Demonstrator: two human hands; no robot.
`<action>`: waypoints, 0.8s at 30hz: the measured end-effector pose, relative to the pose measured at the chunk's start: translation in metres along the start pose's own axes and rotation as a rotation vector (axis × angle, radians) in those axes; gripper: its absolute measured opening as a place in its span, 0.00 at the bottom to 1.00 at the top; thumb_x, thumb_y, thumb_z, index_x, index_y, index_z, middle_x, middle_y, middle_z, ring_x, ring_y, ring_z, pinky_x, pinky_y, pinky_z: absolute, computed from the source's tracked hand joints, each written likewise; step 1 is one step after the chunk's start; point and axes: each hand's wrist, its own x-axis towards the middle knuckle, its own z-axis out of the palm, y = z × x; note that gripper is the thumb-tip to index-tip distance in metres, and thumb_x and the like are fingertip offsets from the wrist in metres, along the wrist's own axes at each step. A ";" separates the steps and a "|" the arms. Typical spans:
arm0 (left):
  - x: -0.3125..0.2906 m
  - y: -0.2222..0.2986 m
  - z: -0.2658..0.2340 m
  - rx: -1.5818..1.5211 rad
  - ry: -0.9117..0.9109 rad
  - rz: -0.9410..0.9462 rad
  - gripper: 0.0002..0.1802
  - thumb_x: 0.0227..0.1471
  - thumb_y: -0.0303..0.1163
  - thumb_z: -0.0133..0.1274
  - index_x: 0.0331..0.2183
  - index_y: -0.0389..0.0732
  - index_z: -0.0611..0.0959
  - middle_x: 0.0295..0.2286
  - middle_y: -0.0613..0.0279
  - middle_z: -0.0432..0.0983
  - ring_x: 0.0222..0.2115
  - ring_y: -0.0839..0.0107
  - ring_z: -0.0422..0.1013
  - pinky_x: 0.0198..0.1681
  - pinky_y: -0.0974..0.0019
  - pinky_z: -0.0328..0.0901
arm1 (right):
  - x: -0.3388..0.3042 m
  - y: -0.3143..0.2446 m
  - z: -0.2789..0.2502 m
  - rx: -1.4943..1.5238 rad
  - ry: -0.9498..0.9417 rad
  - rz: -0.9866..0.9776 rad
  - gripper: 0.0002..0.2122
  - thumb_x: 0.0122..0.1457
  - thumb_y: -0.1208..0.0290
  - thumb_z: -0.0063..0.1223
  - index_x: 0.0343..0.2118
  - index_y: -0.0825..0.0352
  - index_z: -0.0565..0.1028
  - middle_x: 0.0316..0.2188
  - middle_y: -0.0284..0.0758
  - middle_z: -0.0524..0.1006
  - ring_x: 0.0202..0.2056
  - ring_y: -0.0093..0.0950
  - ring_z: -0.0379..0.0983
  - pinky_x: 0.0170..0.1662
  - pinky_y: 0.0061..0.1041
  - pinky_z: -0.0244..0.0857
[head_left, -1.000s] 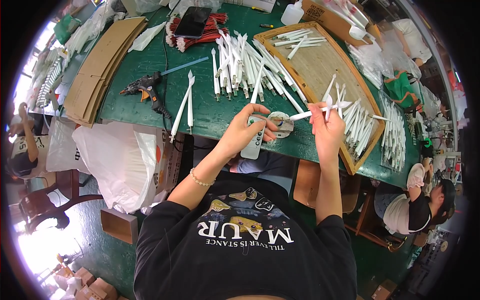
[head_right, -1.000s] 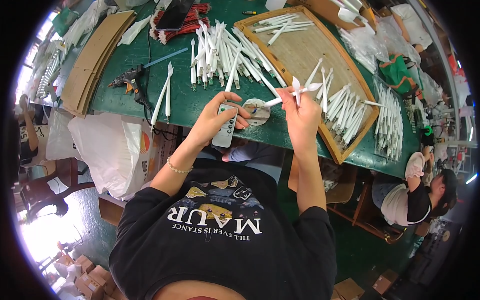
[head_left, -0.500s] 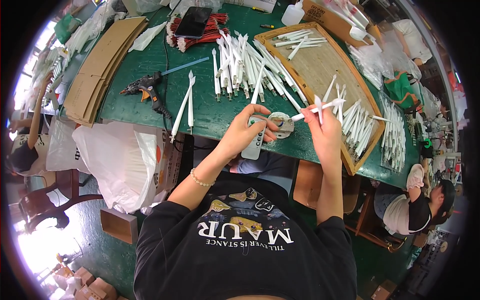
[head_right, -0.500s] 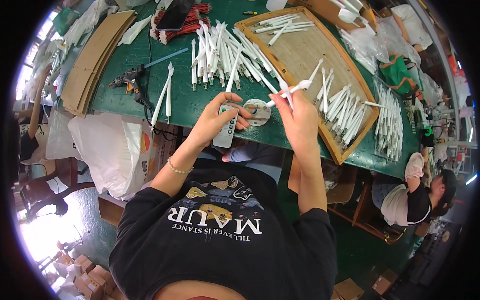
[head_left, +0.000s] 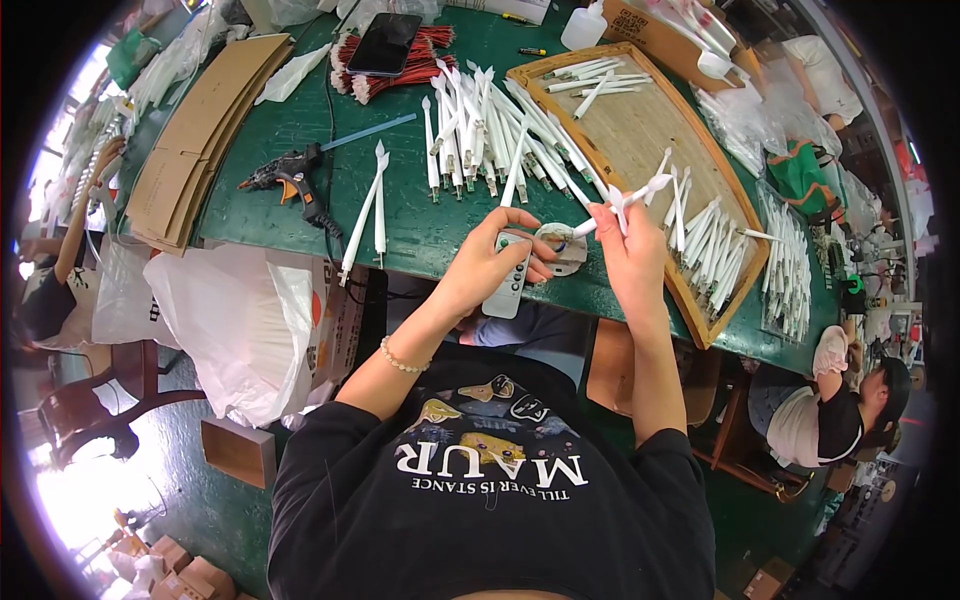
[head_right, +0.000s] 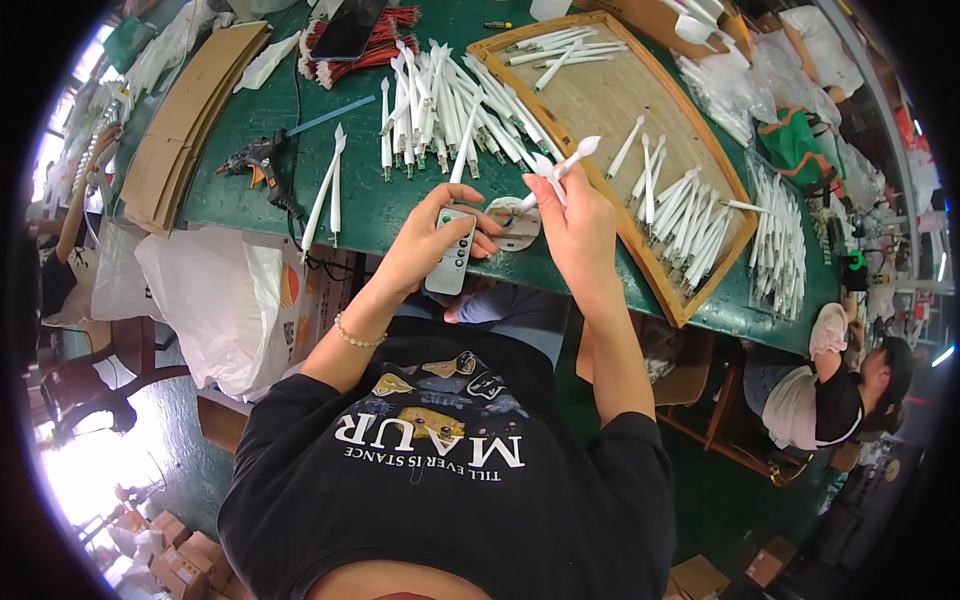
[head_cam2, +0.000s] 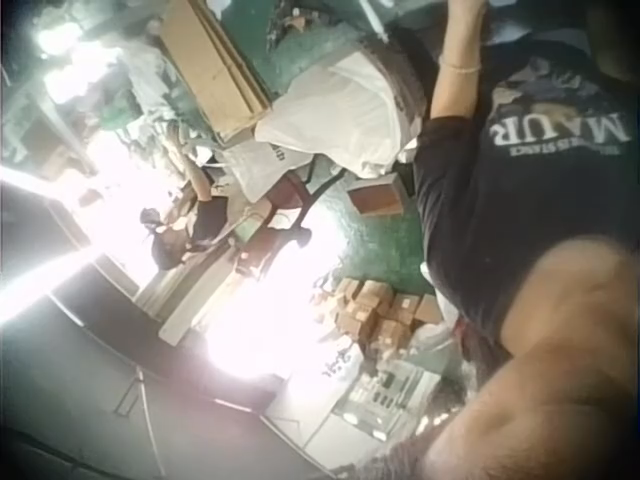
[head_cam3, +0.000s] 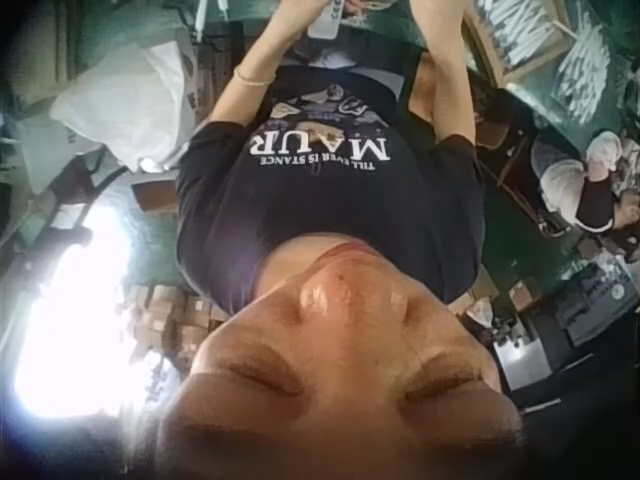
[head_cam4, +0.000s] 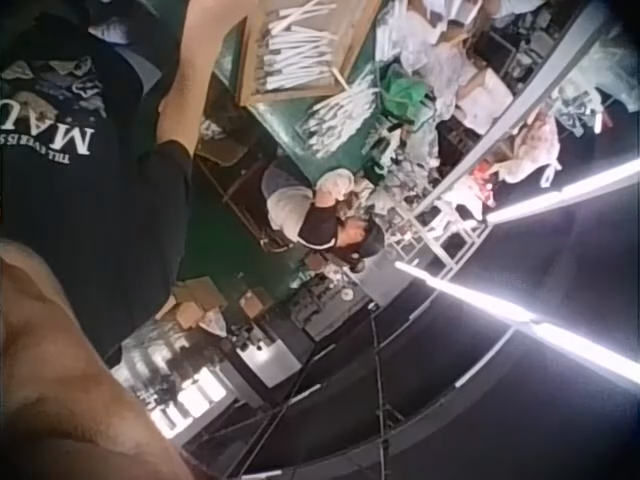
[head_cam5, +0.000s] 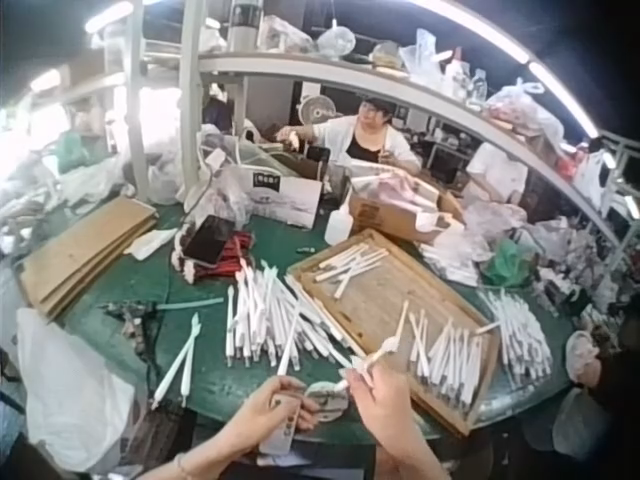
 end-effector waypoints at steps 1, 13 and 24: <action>0.000 0.000 0.000 -0.008 -0.001 0.003 0.14 0.56 0.23 0.43 0.46 0.32 0.66 0.35 0.45 0.77 0.32 0.66 0.77 0.36 0.68 0.72 | 0.001 -0.001 0.001 -0.012 -0.014 -0.015 0.10 0.62 0.68 0.54 0.33 0.71 0.73 0.19 0.32 0.73 0.21 0.19 0.66 0.25 0.21 0.60; -0.001 -0.002 0.000 -0.020 -0.007 0.015 0.15 0.56 0.22 0.43 0.46 0.32 0.65 0.35 0.45 0.77 0.31 0.66 0.76 0.36 0.68 0.72 | 0.004 -0.016 0.002 -0.083 -0.036 -0.078 0.11 0.60 0.67 0.55 0.30 0.71 0.69 0.18 0.39 0.72 0.19 0.30 0.65 0.24 0.27 0.59; 0.000 -0.001 -0.002 -0.033 -0.024 -0.003 0.16 0.57 0.22 0.42 0.47 0.32 0.64 0.34 0.44 0.77 0.31 0.65 0.76 0.36 0.68 0.71 | 0.004 -0.012 0.000 -0.084 -0.017 -0.084 0.12 0.61 0.65 0.54 0.31 0.71 0.70 0.20 0.38 0.73 0.21 0.28 0.68 0.25 0.27 0.61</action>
